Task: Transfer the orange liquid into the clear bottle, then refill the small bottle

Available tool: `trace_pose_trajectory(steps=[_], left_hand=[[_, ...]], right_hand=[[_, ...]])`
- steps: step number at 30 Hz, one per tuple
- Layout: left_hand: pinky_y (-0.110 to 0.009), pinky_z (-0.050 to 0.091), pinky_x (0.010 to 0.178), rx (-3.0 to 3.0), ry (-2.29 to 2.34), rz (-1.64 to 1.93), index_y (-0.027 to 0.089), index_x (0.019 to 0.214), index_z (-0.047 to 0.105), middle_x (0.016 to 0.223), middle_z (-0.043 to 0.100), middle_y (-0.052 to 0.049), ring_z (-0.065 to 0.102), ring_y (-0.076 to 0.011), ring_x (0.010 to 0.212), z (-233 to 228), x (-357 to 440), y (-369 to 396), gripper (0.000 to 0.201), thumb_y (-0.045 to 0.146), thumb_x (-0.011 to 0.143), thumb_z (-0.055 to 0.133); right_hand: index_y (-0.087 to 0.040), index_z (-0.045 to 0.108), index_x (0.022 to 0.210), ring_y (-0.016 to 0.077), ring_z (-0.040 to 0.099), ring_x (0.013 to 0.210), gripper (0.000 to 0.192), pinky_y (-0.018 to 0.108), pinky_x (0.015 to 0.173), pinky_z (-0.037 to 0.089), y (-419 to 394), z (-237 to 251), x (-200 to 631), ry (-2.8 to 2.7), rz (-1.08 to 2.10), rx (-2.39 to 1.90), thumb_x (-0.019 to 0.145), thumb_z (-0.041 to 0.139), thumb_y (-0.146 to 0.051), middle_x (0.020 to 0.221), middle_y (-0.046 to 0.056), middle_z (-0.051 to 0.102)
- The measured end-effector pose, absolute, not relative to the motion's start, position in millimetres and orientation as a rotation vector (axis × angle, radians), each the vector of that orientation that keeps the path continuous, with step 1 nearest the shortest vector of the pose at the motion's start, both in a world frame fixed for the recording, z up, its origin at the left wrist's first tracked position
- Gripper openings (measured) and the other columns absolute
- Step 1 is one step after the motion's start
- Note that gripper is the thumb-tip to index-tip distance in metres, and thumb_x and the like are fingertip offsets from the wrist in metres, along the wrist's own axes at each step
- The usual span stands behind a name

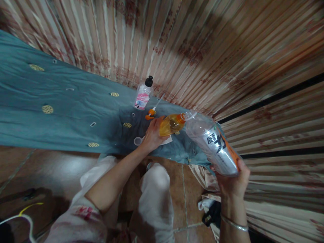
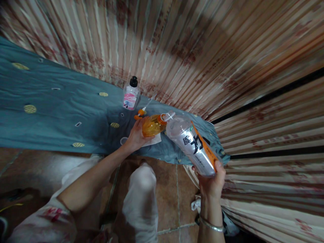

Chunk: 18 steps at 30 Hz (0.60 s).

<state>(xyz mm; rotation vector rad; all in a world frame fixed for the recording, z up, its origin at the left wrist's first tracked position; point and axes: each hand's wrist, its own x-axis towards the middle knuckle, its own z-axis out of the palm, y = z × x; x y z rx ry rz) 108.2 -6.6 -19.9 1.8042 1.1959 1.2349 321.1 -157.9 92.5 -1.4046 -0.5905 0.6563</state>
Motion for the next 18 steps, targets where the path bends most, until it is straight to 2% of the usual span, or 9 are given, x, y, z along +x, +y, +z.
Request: trace_pose_trajectory(steps=[10, 18], left_hand=[[-0.049, 0.049, 0.108, 1.813, 1.23, 1.178, 0.014, 0.137, 0.046, 0.126, 0.061, -0.013, 0.059, -0.0308, 0.12, -14.6, 108.7, -7.2, 0.085, 0.017, 0.062, 0.086], [-0.05, 0.048, 0.109, 1.801, 1.201, 1.218, 0.019, 0.136, 0.046, 0.128, 0.06, -0.012, 0.058, -0.0312, 0.122, -17.8, 108.0, -6.6, 0.083, 0.017, 0.063, 0.086]], right_hand=[[-0.02, 0.072, 0.103, 0.0192, 0.062, 0.062, 0.053, 0.027, 0.041, 0.045, -157.2, 93.7, 319.8, -0.61, 0.647, -1.414, 0.066, 0.064, -0.056, 0.087, 0.006, 0.069], [-0.02, 0.072, 0.102, 0.0181, 0.062, 0.061, 0.052, 0.026, 0.041, 0.046, -157.2, 95.3, 317.5, -0.604, 0.654, -1.416, 0.066, 0.064, -0.056, 0.086, 0.005, 0.07]])
